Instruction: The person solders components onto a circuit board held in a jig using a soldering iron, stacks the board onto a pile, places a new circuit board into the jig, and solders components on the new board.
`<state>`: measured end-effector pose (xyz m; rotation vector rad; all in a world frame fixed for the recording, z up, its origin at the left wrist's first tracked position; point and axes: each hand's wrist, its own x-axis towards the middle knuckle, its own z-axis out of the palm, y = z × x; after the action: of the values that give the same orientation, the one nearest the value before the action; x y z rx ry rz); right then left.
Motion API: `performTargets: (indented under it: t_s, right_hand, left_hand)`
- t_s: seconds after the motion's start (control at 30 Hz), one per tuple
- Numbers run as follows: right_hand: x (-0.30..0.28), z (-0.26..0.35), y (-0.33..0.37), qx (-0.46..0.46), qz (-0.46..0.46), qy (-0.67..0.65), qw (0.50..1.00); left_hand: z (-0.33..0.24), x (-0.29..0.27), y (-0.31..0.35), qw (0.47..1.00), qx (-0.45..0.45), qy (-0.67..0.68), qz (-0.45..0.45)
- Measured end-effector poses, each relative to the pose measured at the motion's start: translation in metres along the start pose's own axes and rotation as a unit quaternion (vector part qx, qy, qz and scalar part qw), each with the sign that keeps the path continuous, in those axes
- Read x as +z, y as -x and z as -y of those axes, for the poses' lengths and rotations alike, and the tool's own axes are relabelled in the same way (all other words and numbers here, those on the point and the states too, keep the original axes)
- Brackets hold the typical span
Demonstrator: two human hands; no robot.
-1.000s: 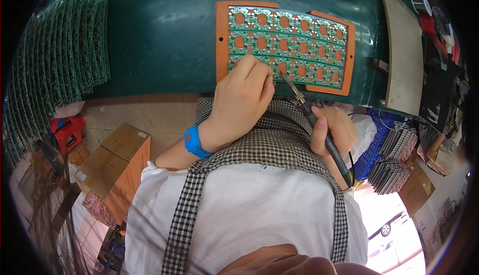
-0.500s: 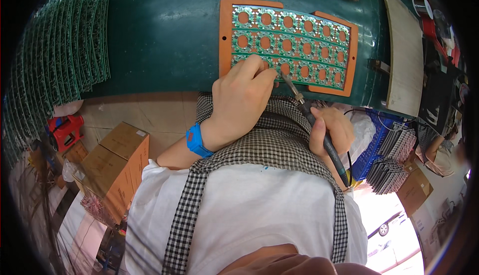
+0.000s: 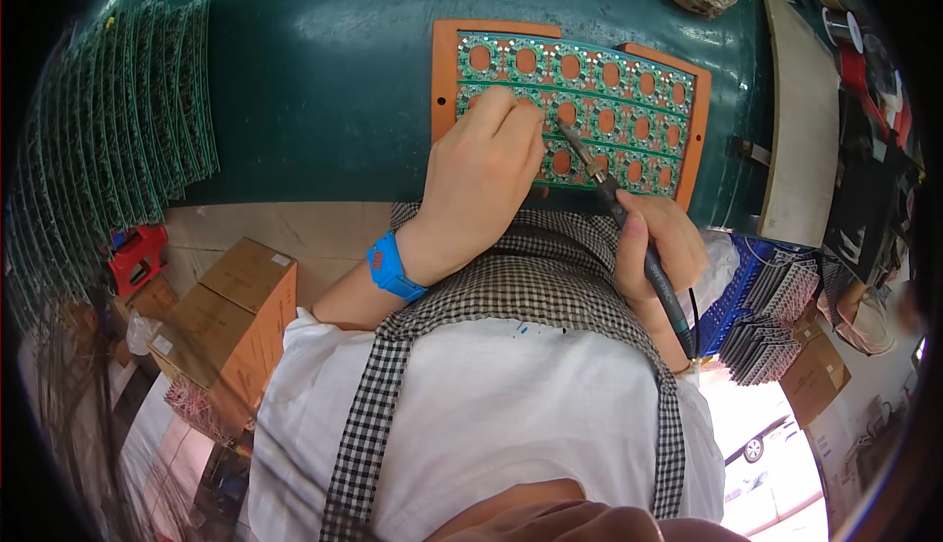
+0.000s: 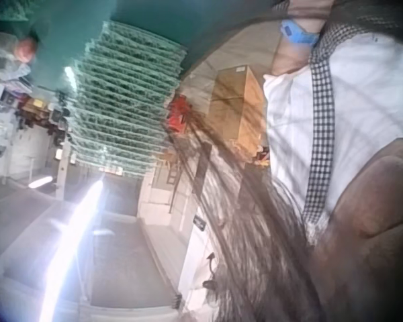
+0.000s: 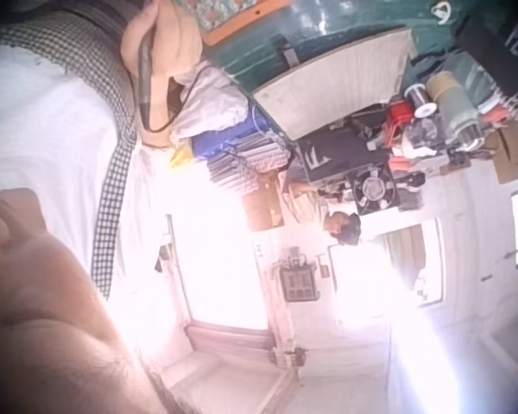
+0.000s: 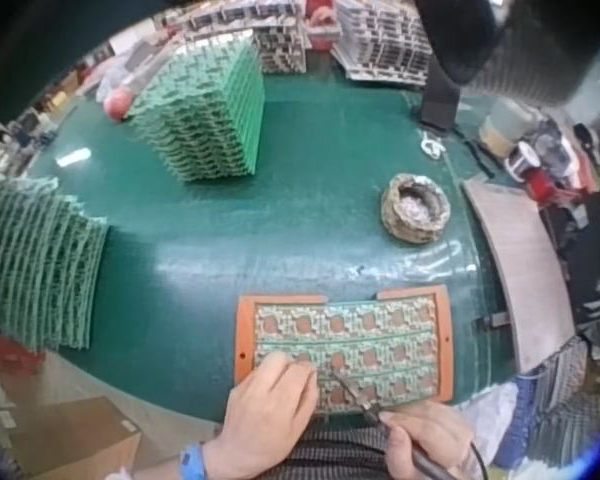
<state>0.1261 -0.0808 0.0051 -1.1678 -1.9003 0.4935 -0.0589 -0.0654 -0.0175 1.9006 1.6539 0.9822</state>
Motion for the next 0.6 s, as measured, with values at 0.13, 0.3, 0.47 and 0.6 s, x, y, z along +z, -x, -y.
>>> performTargets:
  t_s: [0.13,0.3,0.47,0.6]
  right_hand:
    - [-0.004,0.001,-0.001,0.002,0.025,0.005,1.0]
    - [-0.007,-0.002,-0.011,0.026,-0.004,0.001,1.0]
    - [0.002,-0.008,-0.032,0.04,0.002,0.016,0.999]
    - [0.005,-0.01,-0.035,0.018,0.018,0.006,1.0]
  left_hand:
    - [0.0,-0.004,-0.002,0.999,0.017,-0.007,0.029]
    - [-0.003,-0.013,-0.015,1.0,-0.021,-0.021,-0.004]
    - [0.007,-0.002,-0.031,1.0,-0.015,-0.024,0.002]
    - [0.009,0.002,-0.034,1.0,-0.002,-0.028,0.006]
